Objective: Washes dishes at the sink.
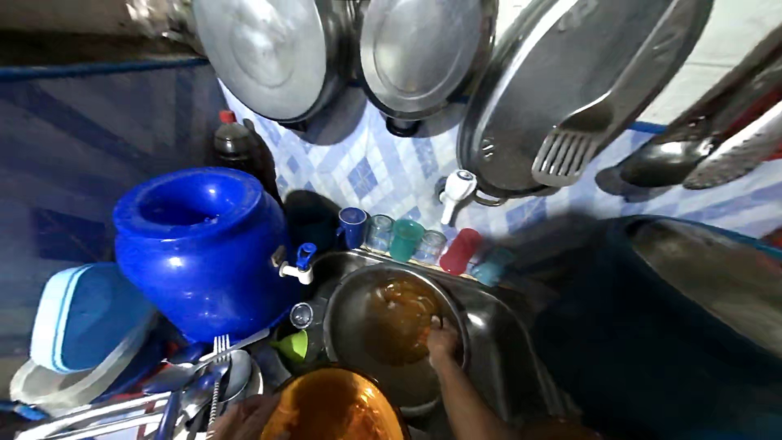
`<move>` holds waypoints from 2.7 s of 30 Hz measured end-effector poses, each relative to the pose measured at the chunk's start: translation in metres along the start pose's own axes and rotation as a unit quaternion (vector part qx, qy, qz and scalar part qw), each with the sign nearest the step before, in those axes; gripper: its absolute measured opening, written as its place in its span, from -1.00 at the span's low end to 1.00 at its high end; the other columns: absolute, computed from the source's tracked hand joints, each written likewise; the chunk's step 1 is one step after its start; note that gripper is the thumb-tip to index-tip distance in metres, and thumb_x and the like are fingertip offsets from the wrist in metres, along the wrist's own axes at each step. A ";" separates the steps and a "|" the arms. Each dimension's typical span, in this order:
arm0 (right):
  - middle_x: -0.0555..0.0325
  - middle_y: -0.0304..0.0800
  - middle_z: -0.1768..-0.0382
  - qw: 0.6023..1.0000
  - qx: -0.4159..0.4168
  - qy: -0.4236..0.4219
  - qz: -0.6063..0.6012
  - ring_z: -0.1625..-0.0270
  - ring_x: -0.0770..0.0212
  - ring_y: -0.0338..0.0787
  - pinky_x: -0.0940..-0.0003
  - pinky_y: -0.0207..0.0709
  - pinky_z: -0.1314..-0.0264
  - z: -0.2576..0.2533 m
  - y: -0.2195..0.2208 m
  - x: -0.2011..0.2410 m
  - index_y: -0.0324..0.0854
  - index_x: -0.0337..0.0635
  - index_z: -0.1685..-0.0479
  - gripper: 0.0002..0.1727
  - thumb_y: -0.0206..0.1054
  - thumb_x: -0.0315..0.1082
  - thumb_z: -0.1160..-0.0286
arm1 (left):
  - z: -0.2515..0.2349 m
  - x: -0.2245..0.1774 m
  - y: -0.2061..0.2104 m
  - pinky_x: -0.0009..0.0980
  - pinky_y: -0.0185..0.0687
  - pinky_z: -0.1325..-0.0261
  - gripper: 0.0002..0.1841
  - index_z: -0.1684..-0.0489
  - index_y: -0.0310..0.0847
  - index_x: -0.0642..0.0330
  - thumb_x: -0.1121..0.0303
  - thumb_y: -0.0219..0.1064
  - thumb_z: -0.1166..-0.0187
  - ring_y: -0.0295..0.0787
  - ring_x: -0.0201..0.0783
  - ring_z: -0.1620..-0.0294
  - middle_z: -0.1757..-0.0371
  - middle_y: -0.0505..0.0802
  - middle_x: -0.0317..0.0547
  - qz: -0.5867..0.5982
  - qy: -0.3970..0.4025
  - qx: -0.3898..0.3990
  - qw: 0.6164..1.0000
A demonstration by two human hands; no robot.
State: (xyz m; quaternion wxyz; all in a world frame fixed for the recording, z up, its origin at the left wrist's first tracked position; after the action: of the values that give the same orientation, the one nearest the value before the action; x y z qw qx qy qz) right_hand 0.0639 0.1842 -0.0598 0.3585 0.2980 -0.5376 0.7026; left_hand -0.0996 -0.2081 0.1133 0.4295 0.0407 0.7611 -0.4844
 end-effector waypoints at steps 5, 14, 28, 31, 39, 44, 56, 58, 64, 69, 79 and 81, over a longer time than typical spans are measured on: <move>-0.45 0.57 -0.42 0.984 -0.015 0.095 -0.152 -0.44 -0.24 0.61 -0.14 0.45 -0.49 0.010 0.022 -0.035 0.50 -0.45 -0.47 -0.50 0.09 -0.17 -0.88 | -0.049 -0.011 0.007 -0.31 0.78 -0.14 -0.75 -0.08 0.79 0.43 0.47 0.36 -0.57 0.84 -0.17 -0.09 -0.14 0.83 0.19 0.143 0.015 -0.024 0.989; -0.20 0.70 -0.12 0.982 0.076 0.029 -0.173 -0.08 0.05 0.72 0.08 0.60 -0.19 0.025 -0.048 0.052 0.54 -0.37 -0.42 -0.59 0.11 -0.24 -0.86 | -0.171 -0.009 0.121 0.00 0.59 -0.35 -0.40 -0.74 0.18 0.32 0.32 0.26 -0.76 0.61 0.08 -0.42 -0.52 0.58 0.30 0.414 -0.244 0.030 0.876; -0.27 -0.51 -0.92 0.882 0.201 -0.267 0.332 -0.93 -0.31 -0.51 -0.38 -0.64 -0.87 0.067 0.032 0.130 -0.29 -0.16 -0.95 -0.11 -0.01 0.11 -0.81 | -0.181 -0.031 0.181 -0.05 0.62 -0.20 -0.56 -0.30 0.64 0.34 0.13 0.04 -0.88 0.73 -0.02 -0.09 -0.10 0.78 0.22 0.437 -0.297 -0.014 0.849; -0.09 -0.30 -0.94 0.811 0.313 -0.346 0.353 -0.96 -0.18 -0.35 -0.25 -0.53 -0.91 0.107 0.051 0.133 -0.08 -0.09 -0.93 -0.26 0.05 -0.18 -0.80 | -0.188 -0.017 0.181 -0.04 0.64 -0.15 -0.47 -0.24 0.66 0.40 0.07 -0.05 -0.90 0.75 -0.01 0.00 -0.01 0.80 0.24 0.435 -0.293 -0.029 0.851; -0.03 -0.32 -0.95 0.804 0.251 -0.341 0.417 -0.97 -0.12 -0.41 -0.37 -0.66 -0.88 0.054 0.012 0.123 -0.13 -0.11 -0.94 -0.04 -0.10 0.36 -0.73 | -0.178 0.006 0.158 0.08 0.54 -0.32 -0.45 -0.43 0.55 0.38 0.03 -0.03 -0.89 0.67 0.10 -0.27 -0.29 0.72 0.33 0.422 -0.320 -0.050 0.847; -0.12 -0.16 -0.92 0.815 0.294 -0.392 0.308 -0.96 -0.12 -0.26 -0.19 -0.50 -0.94 0.113 0.059 0.154 -0.06 -0.20 -0.91 -0.27 0.00 -0.14 -0.83 | -0.187 -0.006 0.169 -0.05 0.64 -0.16 -0.48 -0.29 0.63 0.40 0.07 -0.04 -0.90 0.75 -0.04 -0.02 -0.03 0.80 0.22 0.444 -0.287 -0.056 0.847; 0.04 -0.22 -0.95 0.830 0.216 -0.373 0.354 -0.97 -0.09 -0.36 -0.35 -0.59 -0.89 0.061 0.031 0.146 -0.07 -0.03 -0.94 -0.18 -0.05 0.19 -0.80 | -0.182 -0.008 0.164 -0.12 0.72 0.02 -0.49 -0.32 0.57 0.40 0.08 -0.02 -0.89 0.78 -0.09 0.11 0.01 0.79 0.20 0.470 -0.284 -0.064 0.834; -0.11 -0.15 -0.92 0.812 0.267 -0.396 0.336 -0.95 -0.20 -0.31 -0.31 -0.56 -0.91 0.089 0.056 0.151 0.02 -0.15 -0.90 -0.28 0.08 -0.16 -0.79 | -0.187 -0.009 0.172 -0.13 0.70 0.11 -0.50 -0.23 0.63 0.40 0.07 -0.01 -0.89 0.75 -0.12 0.22 0.14 0.79 0.15 0.460 -0.280 -0.059 0.841; -0.05 0.22 -0.82 0.694 0.461 -0.476 0.281 -0.90 -0.07 0.07 -0.04 -0.16 -0.94 0.160 0.009 0.120 0.39 -0.23 -0.72 -0.46 0.05 -0.22 -0.85 | -0.194 0.025 0.166 0.08 0.63 -0.22 -0.40 -0.49 0.47 0.40 -0.01 -0.11 -0.90 0.72 0.10 -0.16 -0.23 0.74 0.34 0.440 -0.320 -0.026 0.839; -0.10 0.91 -0.08 0.684 0.245 -0.614 0.307 -0.22 -0.11 0.87 -0.13 0.51 -0.54 0.118 -0.063 0.114 0.83 -0.29 0.01 -0.79 0.40 -0.36 -0.55 | -0.194 0.029 0.164 -0.27 0.68 0.38 -0.74 -0.13 0.49 0.37 0.31 0.04 -0.85 0.67 -0.20 0.45 0.34 0.71 0.01 0.454 -0.356 0.092 0.812; -0.11 0.78 0.19 0.779 0.369 -0.465 0.204 0.12 0.14 0.74 0.14 0.61 -0.08 0.111 -0.092 0.242 0.71 -0.44 0.02 -0.78 0.49 -0.50 -0.44 | -0.179 -0.040 0.122 -0.49 0.72 -0.07 -0.52 -0.13 0.71 0.17 -0.03 0.42 -0.46 0.80 -0.52 0.04 0.02 0.89 -0.36 0.366 0.008 0.343 0.865; 0.01 0.73 0.27 0.793 0.386 -0.446 0.154 0.21 0.28 0.67 0.28 0.57 0.03 0.097 -0.083 0.249 0.68 -0.42 0.10 -0.81 0.50 -0.50 -0.41 | -0.175 -0.065 0.119 -0.40 0.78 -0.21 -0.78 0.05 0.82 0.25 0.52 0.46 -0.36 0.87 -0.44 -0.01 0.08 0.95 -0.26 0.407 0.038 0.298 0.863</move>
State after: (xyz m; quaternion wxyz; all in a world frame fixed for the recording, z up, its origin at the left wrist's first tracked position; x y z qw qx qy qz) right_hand -0.0055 0.1495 0.2087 -0.1786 0.6055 -0.3608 0.6865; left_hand -0.1094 0.0129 0.1032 0.5264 0.4908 0.5124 -0.4684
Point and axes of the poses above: each hand's wrist, its own z-axis away from the middle knuckle, its own y-axis out of the palm, x = y × z, the point moved 9 cm from there along -z, towards the middle knuckle
